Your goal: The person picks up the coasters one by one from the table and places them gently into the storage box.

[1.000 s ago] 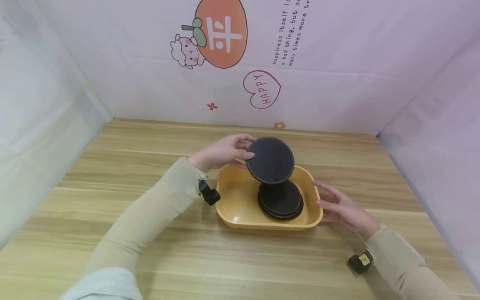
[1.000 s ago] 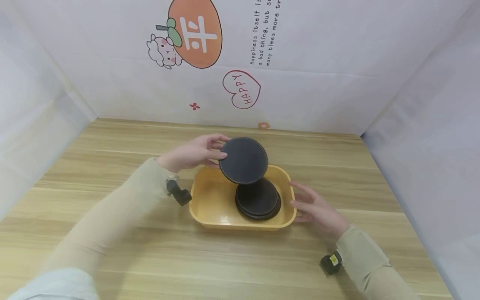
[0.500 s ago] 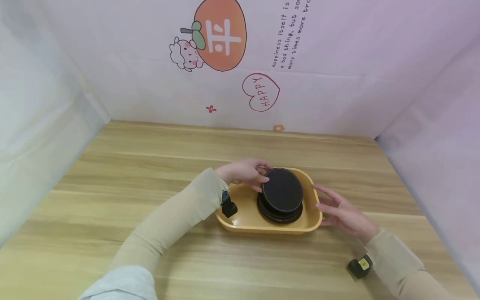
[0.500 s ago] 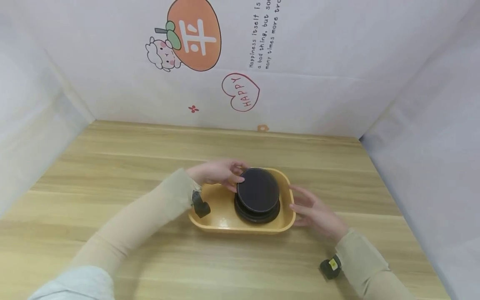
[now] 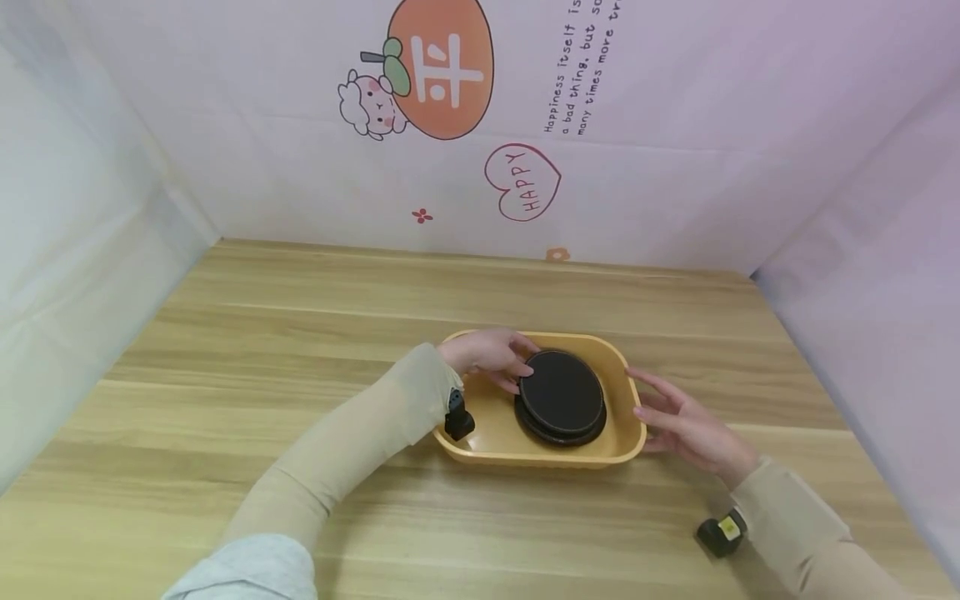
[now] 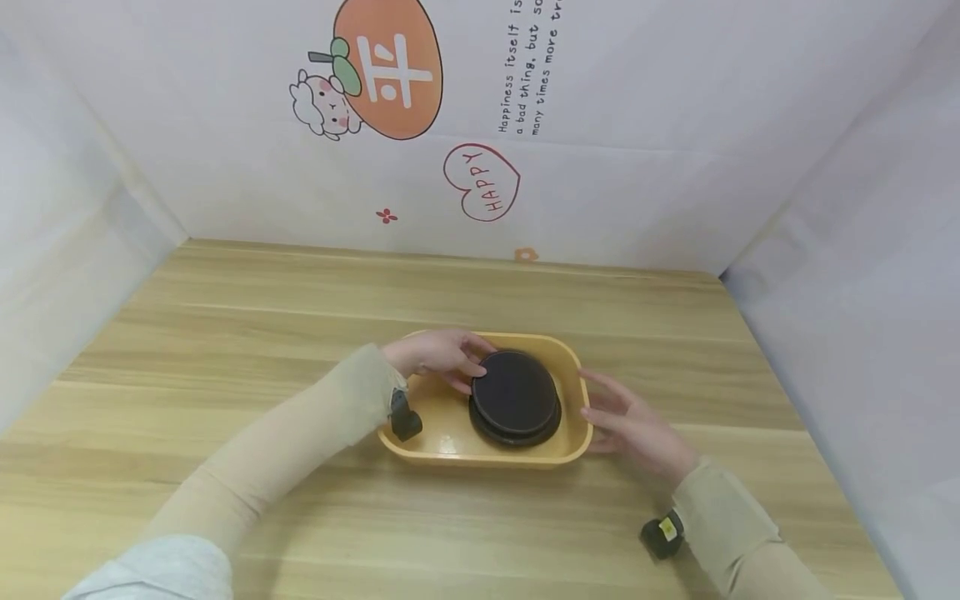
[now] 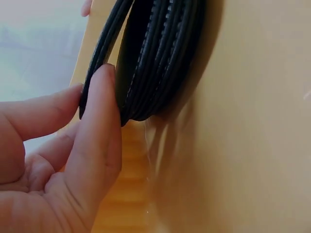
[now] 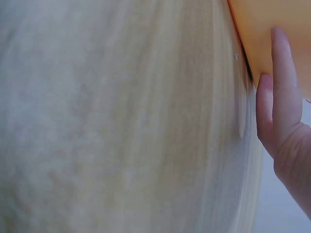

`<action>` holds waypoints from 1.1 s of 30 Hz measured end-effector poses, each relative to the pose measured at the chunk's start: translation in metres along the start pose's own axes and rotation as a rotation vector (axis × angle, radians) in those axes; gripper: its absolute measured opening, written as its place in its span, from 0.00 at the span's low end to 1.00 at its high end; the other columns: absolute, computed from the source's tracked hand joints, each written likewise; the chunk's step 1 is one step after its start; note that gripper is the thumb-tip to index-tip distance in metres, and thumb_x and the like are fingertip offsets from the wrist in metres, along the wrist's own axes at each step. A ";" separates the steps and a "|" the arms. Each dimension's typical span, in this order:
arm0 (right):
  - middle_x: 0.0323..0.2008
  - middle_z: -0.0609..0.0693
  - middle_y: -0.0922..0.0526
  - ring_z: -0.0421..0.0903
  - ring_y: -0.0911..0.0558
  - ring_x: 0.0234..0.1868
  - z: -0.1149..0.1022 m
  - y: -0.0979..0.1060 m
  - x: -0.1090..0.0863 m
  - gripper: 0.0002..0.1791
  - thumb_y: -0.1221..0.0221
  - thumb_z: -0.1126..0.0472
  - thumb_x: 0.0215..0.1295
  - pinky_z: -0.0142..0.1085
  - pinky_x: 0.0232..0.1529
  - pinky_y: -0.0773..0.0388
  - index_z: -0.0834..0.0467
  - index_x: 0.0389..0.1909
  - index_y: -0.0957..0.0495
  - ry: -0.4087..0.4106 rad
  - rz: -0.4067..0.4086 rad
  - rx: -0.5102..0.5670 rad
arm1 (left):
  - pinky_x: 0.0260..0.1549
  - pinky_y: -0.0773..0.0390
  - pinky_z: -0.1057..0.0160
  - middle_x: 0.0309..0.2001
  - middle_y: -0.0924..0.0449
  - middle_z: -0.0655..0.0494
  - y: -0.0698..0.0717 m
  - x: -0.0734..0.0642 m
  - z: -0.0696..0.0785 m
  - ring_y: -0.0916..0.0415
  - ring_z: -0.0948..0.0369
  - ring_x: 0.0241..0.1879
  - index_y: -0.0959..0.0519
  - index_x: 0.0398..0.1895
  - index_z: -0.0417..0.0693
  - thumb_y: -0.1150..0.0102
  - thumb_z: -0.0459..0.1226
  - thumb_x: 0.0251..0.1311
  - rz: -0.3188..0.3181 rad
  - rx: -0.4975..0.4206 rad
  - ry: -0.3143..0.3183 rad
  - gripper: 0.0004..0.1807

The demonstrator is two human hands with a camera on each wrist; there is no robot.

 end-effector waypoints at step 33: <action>0.64 0.62 0.41 0.39 0.23 0.51 0.002 -0.003 0.001 0.30 0.49 0.66 0.70 0.45 0.46 0.19 0.45 0.70 0.42 -0.041 0.085 -0.090 | 0.41 0.18 0.59 0.50 0.24 0.41 0.017 -0.026 0.009 0.21 0.51 0.45 0.34 0.65 0.42 0.48 0.38 0.67 0.022 0.212 0.003 0.24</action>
Point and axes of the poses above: each hand's wrist, its own x-axis towards the middle knuckle, its own y-axis out of the back of the hand, z = x × y, the point moved 9 cm from there along x, towards the middle knuckle
